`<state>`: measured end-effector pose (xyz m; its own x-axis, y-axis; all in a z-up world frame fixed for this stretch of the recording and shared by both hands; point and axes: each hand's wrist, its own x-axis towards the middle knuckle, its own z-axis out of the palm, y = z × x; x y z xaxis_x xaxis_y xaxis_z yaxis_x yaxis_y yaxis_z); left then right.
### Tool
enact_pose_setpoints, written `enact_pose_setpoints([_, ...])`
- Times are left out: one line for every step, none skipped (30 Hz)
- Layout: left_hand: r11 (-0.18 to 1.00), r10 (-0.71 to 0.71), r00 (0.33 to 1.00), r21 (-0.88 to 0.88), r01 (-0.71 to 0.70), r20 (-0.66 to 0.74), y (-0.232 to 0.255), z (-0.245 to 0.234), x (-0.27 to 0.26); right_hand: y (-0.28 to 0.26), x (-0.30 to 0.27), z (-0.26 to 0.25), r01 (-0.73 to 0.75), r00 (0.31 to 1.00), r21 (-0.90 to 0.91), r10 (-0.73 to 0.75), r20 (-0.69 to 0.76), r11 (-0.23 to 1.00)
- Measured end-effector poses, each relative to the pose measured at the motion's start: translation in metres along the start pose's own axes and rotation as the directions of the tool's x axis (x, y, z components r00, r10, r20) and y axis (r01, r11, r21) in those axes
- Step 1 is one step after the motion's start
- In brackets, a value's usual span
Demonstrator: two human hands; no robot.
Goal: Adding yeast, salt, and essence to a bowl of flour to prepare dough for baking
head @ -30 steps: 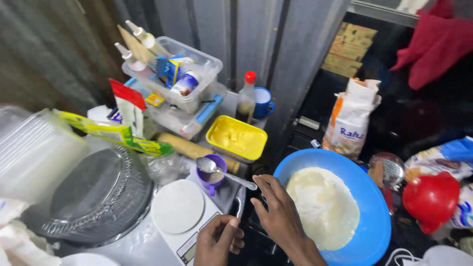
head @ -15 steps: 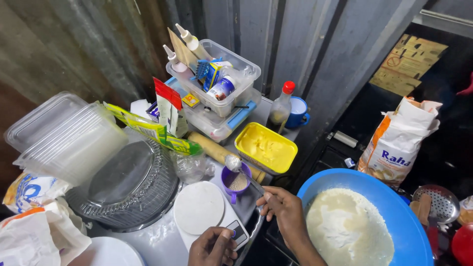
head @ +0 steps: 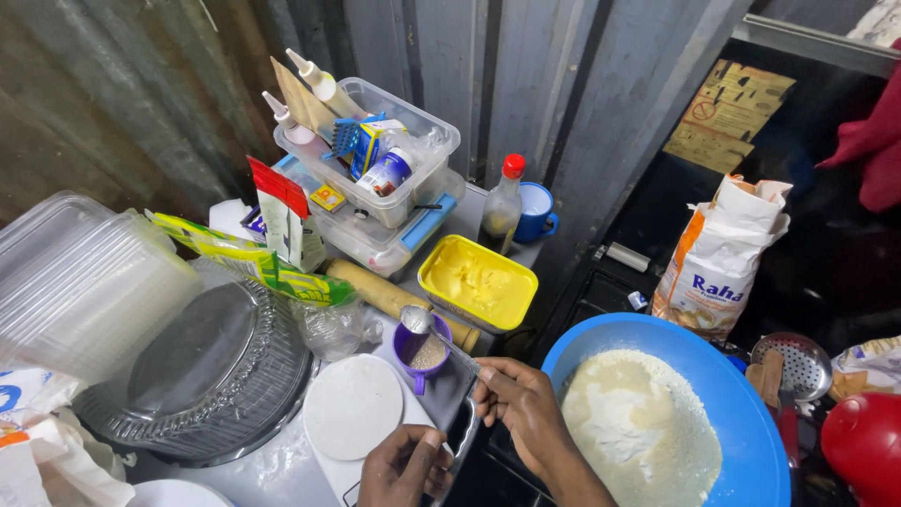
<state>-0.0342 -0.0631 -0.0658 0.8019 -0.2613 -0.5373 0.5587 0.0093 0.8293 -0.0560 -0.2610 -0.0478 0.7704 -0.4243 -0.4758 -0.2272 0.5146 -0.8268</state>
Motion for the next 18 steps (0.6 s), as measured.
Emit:
enact_pose_setpoints([1.0, 0.001, 1.0, -0.002, -0.001, 0.001, 0.0, 0.0, 0.001, 0.003, 0.001, -0.002, 0.001, 1.0, -0.002, -0.001, 0.0, 1.0])
enact_pose_setpoints([1.0, 0.01, 1.0, 0.0, -0.01, 0.006, 0.0, 0.0, 0.001, 0.006, 0.001, -0.004, 0.02, 1.0, 0.006, -0.02, 0.006, 1.0])
enact_pose_setpoints([1.0, 0.019, 1.0, 0.001, -0.019, 0.009, -0.001, 0.0, 0.001, 0.009, 0.002, -0.006, 0.038, 0.999, 0.013, -0.038, 0.013, 0.999])
enact_pose_setpoints([1.0, 0.021, 1.0, -0.002, -0.021, 0.008, 0.003, 0.001, 0.0, 0.008, 0.002, -0.005, 0.039, 0.999, 0.011, -0.039, 0.015, 0.999])
enact_pose_setpoints([1.0, 0.003, 1.0, 0.004, -0.003, -0.001, 0.006, 0.003, -0.002, 0.008, 0.001, -0.005, 0.039, 0.999, 0.01, -0.039, 0.006, 0.999])
enact_pose_setpoints([1.0, -0.014, 1.0, 0.01, 0.014, -0.01, 0.009, 0.004, -0.003, 0.008, 0.0, -0.005, 0.039, 0.999, 0.009, -0.039, -0.003, 0.999])
enact_pose_setpoints([1.0, -0.017, 1.0, 0.01, 0.017, -0.007, 0.01, 0.005, -0.004, 0.009, 0.0, -0.005, 0.039, 0.999, 0.008, -0.039, -0.007, 0.999])
enact_pose_setpoints([0.999, -0.022, 1.0, 0.024, 0.023, -0.01, 0.011, 0.006, -0.005, 0.009, 0.0, -0.005, 0.034, 0.999, 0.015, -0.034, -0.011, 0.999])
enact_pose_setpoints([0.999, -0.027, 1.0, 0.039, 0.027, -0.014, 0.012, 0.006, -0.005, 0.009, 0.0, -0.005, 0.029, 1.0, 0.024, -0.028, -0.014, 0.999])
enact_pose_setpoints([0.999, -0.028, 1.0, 0.039, 0.028, -0.011, 0.007, 0.003, 0.0, 0.01, 0.001, -0.002, 0.03, 0.999, 0.024, -0.029, -0.017, 0.999])
enact_pose_setpoints([0.999, 0.0, 1.0, 0.044, 0.0, 0.005, 0.001, 0.003, 0.004, 0.01, 0.0, -0.003, 0.026, 0.999, 0.029, -0.025, -0.028, 0.999])
enact_pose_setpoints([0.998, 0.027, 0.999, 0.047, -0.028, 0.021, -0.006, 0.004, 0.009, 0.01, 0.0, -0.004, 0.022, 0.999, 0.035, -0.021, -0.039, 0.999])
enact_pose_setpoints([0.999, 0.024, 0.999, 0.047, -0.027, 0.047, -0.012, 0.006, 0.013, 0.007, -0.002, -0.005, 0.036, 0.997, 0.033, -0.034, -0.062, 0.999])
enact_pose_setpoints([0.999, 0.031, 0.999, 0.006, -0.031, 0.036, -0.019, 0.009, 0.018, 0.003, -0.005, -0.006, 0.037, 0.999, 0.036, -0.035, -0.042, 0.999])
enact_pose_setpoints([0.999, 0.033, 0.999, -0.03, -0.032, 0.02, -0.025, 0.007, 0.02, 0.003, -0.009, -0.005, 0.031, 0.999, 0.043, -0.03, -0.021, 0.999])
enact_pose_setpoints([0.999, 0.026, 0.999, -0.025, -0.025, 0.041, -0.027, 0.009, 0.02, 0.003, -0.01, -0.005, 0.039, 0.998, 0.045, -0.037, -0.043, 0.998])
enact_pose_setpoints([1.0, 0.01, 1.0, -0.006, -0.009, 0.023, -0.028, 0.011, 0.022, 0.003, -0.011, -0.008, 0.026, 0.999, 0.046, -0.024, -0.044, 0.999])
enact_pose_setpoints([1.0, -0.006, 1.0, 0.013, 0.006, 0.004, -0.03, 0.016, 0.024, 0.002, -0.011, -0.012, 0.014, 0.999, 0.047, -0.011, -0.045, 0.999])
